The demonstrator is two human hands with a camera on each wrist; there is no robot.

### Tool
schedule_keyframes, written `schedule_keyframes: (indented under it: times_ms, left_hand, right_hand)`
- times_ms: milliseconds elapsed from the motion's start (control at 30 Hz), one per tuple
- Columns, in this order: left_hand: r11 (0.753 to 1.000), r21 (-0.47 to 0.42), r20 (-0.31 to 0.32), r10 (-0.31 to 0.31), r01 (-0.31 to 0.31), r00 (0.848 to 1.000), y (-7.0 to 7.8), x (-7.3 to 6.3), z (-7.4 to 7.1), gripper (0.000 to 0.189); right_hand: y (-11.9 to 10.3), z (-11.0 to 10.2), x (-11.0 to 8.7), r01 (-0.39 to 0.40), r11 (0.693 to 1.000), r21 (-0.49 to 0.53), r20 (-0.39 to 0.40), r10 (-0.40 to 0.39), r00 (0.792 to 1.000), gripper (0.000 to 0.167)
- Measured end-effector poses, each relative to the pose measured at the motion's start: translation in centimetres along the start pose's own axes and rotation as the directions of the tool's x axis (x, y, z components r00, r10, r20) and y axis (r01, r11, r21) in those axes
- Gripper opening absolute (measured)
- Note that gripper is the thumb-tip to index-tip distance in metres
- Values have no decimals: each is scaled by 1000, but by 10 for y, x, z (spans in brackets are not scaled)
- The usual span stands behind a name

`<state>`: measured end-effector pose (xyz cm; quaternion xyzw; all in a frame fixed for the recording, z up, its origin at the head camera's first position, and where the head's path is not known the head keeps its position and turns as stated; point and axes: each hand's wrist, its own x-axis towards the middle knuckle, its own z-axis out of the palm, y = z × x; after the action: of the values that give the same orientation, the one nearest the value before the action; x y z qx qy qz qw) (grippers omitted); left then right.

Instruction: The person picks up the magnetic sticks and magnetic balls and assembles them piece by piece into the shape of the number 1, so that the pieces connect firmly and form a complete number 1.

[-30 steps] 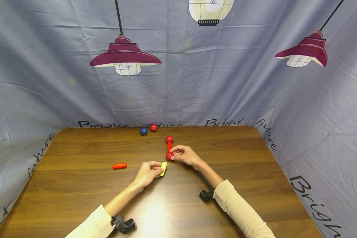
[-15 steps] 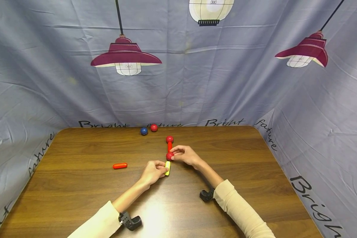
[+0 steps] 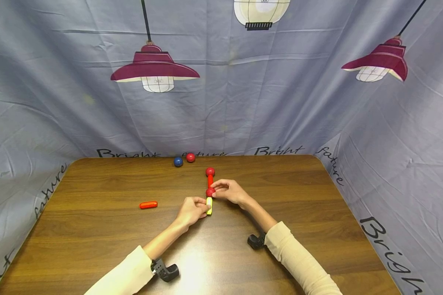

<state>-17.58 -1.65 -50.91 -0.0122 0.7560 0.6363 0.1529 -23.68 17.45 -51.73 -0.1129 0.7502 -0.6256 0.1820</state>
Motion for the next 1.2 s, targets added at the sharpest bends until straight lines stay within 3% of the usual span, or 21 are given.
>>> schedule_keyframes:
  times_ms: [233, 467, 767, 1200]
  left_hand:
    - [1000, 22, -17, -20, 20, 1000, 3, 2, 2, 18]
    - [1000, 30, -17, -8, 8, 1000, 3, 3, 4, 17]
    - [999, 32, -11, -13, 13, 1000, 4, 5, 5, 17]
    - [990, 129, -35, 58, -53, 998, 4, 4, 5, 16]
  right_hand:
    - [1, -1, -1, 5, 1000, 0, 5, -5, 1000, 32]
    - [-30, 4, -15, 5, 1000, -21, 22, -5, 1000, 32]
    - [-32, 4, -17, 18, 1000, -26, 24, -17, 1000, 32]
    - [1, -1, 1, 10, 1000, -19, 10, -10, 1000, 33]
